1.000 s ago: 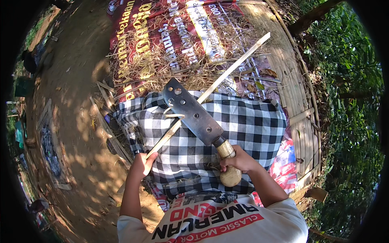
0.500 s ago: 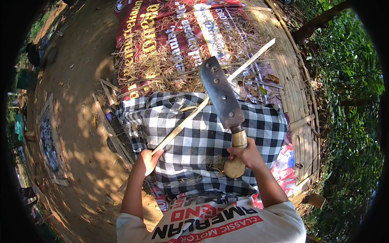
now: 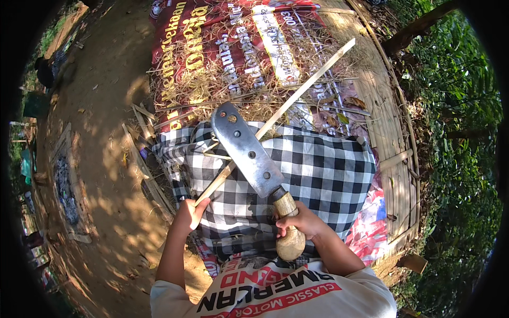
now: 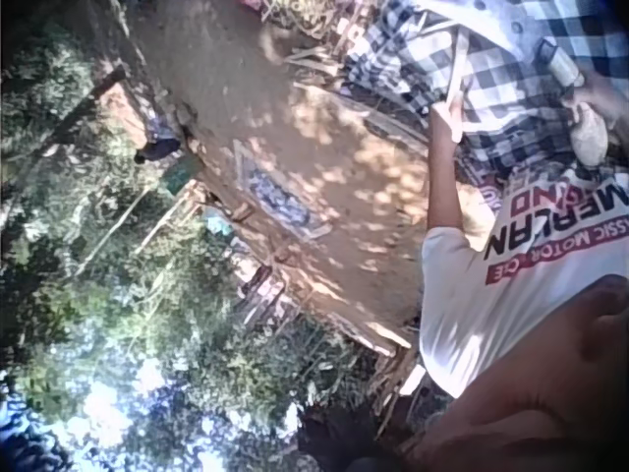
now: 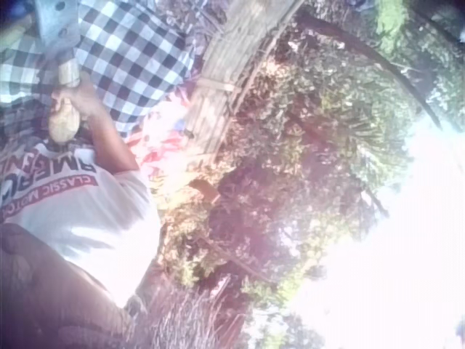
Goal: The person shaves a thin piece of bamboo using a large knife by holding the bamboo against their lap and drawing the knife along its surface.
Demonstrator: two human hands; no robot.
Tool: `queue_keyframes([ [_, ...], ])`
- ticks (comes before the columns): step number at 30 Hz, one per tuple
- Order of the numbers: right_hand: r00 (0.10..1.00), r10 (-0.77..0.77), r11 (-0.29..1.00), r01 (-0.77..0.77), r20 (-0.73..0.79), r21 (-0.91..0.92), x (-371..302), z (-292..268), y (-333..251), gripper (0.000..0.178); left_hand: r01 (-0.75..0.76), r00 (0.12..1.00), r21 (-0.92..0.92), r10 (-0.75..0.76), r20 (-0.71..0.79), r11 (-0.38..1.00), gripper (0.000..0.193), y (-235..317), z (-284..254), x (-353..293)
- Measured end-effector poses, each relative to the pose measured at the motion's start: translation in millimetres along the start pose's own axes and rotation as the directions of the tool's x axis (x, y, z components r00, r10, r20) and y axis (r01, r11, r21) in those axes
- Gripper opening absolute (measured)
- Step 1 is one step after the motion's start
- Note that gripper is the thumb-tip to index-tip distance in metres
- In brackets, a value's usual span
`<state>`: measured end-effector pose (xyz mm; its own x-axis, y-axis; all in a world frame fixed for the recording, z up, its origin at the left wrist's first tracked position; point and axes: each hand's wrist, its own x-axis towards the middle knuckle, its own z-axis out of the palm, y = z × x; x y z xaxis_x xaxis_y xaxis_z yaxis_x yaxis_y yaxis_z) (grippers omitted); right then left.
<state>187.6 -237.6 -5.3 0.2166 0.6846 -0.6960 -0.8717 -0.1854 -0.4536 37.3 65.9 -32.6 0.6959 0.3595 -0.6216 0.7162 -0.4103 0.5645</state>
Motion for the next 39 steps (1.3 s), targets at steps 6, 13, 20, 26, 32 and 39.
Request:
queue_keyframes([
  [6,0.933,-0.226,0.97,0.187,-0.281,-0.158,-1.5,-26.0,-32.1,0.017,0.019,0.999,0.051,-0.017,-0.035,0.999,0.056,5.1,1.5,-1.0],
  [13,0.997,-0.064,0.906,0.036,-0.053,-0.423,2.9,-3.5,8.5,0.024,0.064,0.997,-0.003,-0.064,0.033,0.998,0.057,3.0,-1.6,1.2],
  [20,0.999,0.025,0.98,-0.017,0.037,-0.198,11.6,-13.0,10.0,0.019,0.073,0.997,0.032,-0.074,0.016,0.997,0.059,5.0,-4.9,-2.8],
  [26,0.968,0.059,0.991,-0.087,0.243,0.106,19.0,-12.8,24.3,0.024,0.064,0.997,0.017,-0.064,0.035,0.998,0.058,7.9,-5.3,-0.5],
  [32,0.995,-0.033,0.999,0.035,0.094,-0.021,13.5,3.2,7.1,0.026,-0.036,0.999,-0.015,0.036,-0.039,0.999,0.06,-11.7,8.0,0.3],
  [39,0.943,-0.205,0.968,0.156,-0.261,-0.196,12.4,-11.7,-14.5,0.02,-0.023,0.998,0.066,0.027,-0.051,0.998,0.06,10.0,0.4,-1.2],
])
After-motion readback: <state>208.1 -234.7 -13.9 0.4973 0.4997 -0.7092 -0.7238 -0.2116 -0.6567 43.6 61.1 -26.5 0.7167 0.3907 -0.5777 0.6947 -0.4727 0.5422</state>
